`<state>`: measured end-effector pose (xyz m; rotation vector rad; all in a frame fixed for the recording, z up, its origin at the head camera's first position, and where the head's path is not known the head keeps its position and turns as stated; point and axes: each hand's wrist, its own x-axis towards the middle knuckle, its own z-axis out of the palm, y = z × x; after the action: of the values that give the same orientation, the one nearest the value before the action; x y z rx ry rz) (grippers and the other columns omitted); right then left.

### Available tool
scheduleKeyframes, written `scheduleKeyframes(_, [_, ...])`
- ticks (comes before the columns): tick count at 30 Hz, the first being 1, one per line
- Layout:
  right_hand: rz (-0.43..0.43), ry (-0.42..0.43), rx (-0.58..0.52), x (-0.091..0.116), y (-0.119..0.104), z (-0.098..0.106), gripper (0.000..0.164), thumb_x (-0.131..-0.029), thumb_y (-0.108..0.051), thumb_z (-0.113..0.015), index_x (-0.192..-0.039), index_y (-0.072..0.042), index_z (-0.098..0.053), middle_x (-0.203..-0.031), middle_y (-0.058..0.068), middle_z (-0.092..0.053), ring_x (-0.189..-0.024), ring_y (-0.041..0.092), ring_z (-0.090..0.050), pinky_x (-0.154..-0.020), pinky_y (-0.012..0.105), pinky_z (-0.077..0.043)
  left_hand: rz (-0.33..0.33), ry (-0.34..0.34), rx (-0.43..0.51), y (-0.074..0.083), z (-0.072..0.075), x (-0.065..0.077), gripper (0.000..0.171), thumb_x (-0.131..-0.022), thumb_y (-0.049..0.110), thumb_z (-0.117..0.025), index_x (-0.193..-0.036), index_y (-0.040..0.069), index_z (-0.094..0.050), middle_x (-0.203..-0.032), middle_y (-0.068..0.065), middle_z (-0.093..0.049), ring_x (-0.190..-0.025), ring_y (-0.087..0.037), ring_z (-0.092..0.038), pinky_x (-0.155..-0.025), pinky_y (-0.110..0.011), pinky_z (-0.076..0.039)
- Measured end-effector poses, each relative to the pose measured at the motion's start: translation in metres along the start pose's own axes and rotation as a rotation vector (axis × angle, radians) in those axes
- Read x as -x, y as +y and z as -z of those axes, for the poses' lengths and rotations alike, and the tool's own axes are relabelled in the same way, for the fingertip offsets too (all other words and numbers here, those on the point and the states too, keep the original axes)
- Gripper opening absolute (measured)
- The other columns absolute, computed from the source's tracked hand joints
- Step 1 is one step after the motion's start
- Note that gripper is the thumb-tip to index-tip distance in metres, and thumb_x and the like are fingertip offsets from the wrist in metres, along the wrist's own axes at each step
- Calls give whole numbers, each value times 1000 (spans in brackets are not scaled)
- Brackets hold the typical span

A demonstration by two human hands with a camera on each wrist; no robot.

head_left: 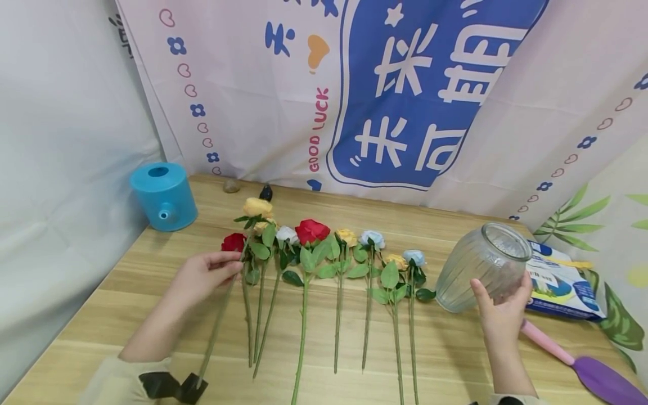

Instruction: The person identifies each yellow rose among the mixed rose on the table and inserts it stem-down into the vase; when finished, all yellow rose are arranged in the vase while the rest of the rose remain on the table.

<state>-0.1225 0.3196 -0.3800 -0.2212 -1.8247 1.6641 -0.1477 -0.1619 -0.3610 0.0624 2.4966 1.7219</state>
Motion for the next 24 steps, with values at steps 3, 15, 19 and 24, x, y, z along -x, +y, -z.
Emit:
scheduleKeyframes(3, [1, -1, -1, 0, -2, 0, 83, -77, 0, -68, -140, -18, -16, -140, 11, -24, -129, 22, -25, -104, 21, -21, -29, -1, 62, 10, -7, -2, 36, -89, 12, -57, -116, -12, -52, -100, -21, -62, -81, -13, -64, -73, -28, -52])
scheduleKeyframes(15, [-43, -16, 55, 2, -4, 2, 86, -79, -2, -67, -142, -19, -10, -144, 12, -18, -132, 19, -19, -105, 21, -17, -119, 33, 433, 73, -59, -29, 27, -87, 8, -60, -106, -9, -55, -90, -10, -61, -76, -11, -63, -77, -33, -51])
scheduleKeyframes(19, [-54, -12, 85, 2, -2, 3, 87, -79, -3, -67, -142, -20, -10, -145, 13, -18, -132, 20, -18, -106, 22, -17, -217, 68, 545, 96, -82, -46, 24, -86, 5, -60, -104, -9, -56, -91, -18, -61, -74, -14, -64, -75, -33, -52])
scheduleKeyframes(24, [-41, -7, 104, 0, -2, 3, 86, -79, -4, -67, -142, -21, -11, -145, 13, -19, -132, 20, -19, -106, 23, -17, -364, 115, 734, 124, -112, -65, 14, -84, 1, -61, -96, -6, -59, -81, -12, -65, -73, -14, -65, -76, -36, -51])
